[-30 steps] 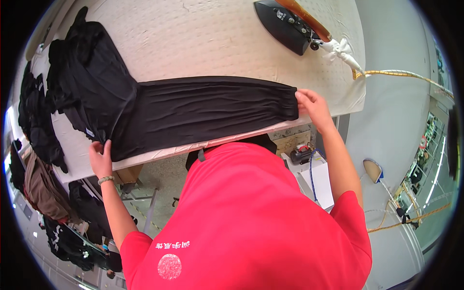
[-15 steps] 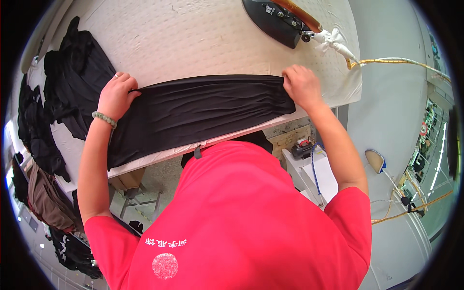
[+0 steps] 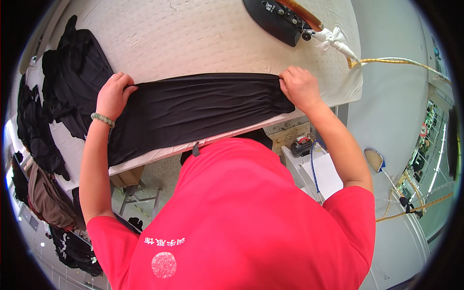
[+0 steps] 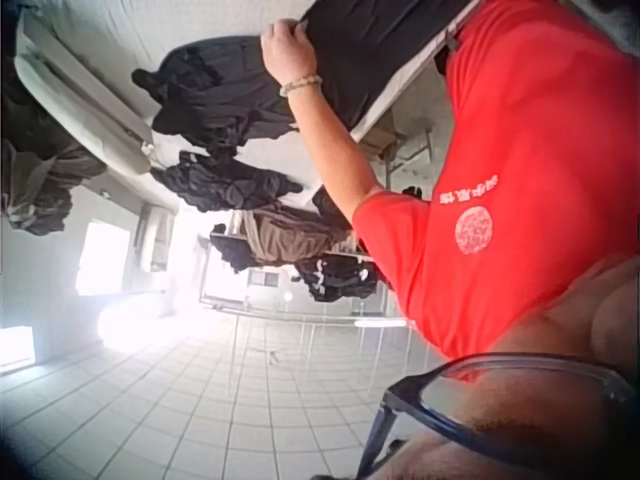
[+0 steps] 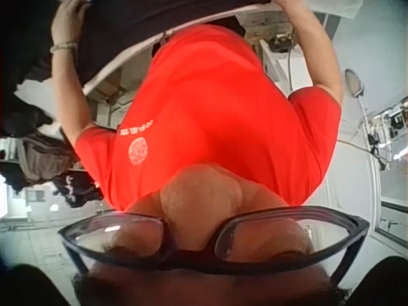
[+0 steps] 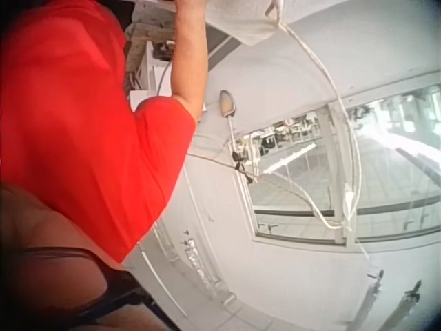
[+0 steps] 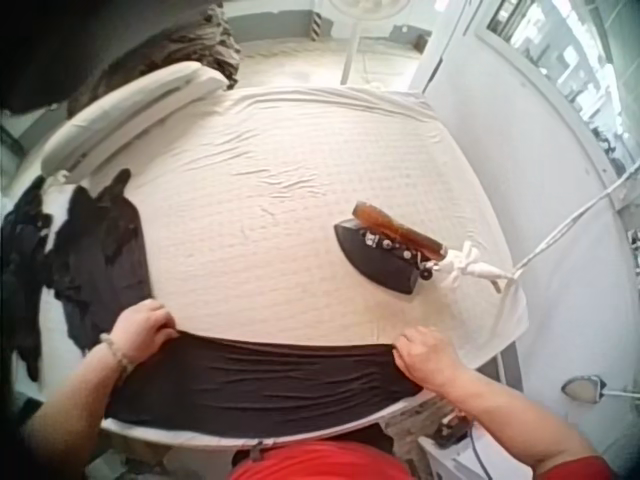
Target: Ironing a black garment on a flat pressing table using an industrial iron.
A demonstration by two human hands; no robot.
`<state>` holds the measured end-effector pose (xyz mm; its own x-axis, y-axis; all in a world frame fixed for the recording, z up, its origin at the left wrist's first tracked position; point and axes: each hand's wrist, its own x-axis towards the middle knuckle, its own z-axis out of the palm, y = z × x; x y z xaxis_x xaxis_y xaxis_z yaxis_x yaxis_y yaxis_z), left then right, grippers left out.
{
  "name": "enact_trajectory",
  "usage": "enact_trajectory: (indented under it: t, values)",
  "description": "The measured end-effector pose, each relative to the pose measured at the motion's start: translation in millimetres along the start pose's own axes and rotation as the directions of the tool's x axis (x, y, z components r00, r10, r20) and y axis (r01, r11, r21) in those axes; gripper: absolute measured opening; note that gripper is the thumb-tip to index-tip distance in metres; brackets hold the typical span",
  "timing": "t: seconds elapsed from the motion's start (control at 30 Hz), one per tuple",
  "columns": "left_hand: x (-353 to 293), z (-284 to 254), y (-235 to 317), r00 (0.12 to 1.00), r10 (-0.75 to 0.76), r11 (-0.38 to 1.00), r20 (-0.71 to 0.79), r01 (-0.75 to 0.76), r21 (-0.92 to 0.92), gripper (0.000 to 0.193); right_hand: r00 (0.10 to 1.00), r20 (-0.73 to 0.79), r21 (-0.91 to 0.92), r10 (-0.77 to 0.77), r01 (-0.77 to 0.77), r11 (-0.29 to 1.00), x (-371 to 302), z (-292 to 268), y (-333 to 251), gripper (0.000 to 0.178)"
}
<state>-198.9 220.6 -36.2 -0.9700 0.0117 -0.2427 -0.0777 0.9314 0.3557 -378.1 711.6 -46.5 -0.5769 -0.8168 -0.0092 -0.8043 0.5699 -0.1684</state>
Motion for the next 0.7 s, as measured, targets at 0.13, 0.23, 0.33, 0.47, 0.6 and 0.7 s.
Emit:
enact_trajectory:
  t: [0.13, 0.23, 0.33, 0.47, 0.6, 0.7]
  values:
    - [3.8, 4.3, -2.3, 0.999, -0.034, 0.999, -0.014, 0.034, -0.006, 0.014, 0.99, 0.069, -0.069, 0.12, -0.116, 0.991, 14.4, 0.8, 6.3, 0.01]
    - [5.9, 7.3, -2.6, 0.997, -0.075, 0.997, -0.037, 0.075, -0.014, 0.015, 0.987, -0.062, 0.014, 0.146, -0.146, 0.989, 23.1, -1.9, 5.0, 0.009]
    - [6.3, 8.6, -1.3, 0.995, -0.097, 0.995, -0.033, 0.096, -0.01, 0.015, 0.984, -0.119, 0.061, 0.129, -0.122, 0.991, 22.9, -4.6, 1.1, 0.008]
    - [3.8, 6.9, 1.7, 0.992, -0.122, 0.992, -0.027, 0.121, -0.036, 0.015, 0.993, -0.111, 0.048, 0.031, -0.026, 0.999, 14.1, -4.0, -1.9, 0.007]
    - [2.3, 3.8, 3.0, 0.994, -0.102, 0.994, -0.034, 0.101, -0.035, 0.015, 0.997, -0.07, -0.036, 0.034, -0.037, 0.999, 13.0, 0.7, 0.8, 0.006]
    - [4.2, 4.0, 1.8, 0.995, -0.09, 0.995, -0.042, 0.088, -0.037, 0.015, 0.998, -0.042, -0.105, 0.049, -0.054, 0.993, 19.1, 3.7, 4.6, 0.006]
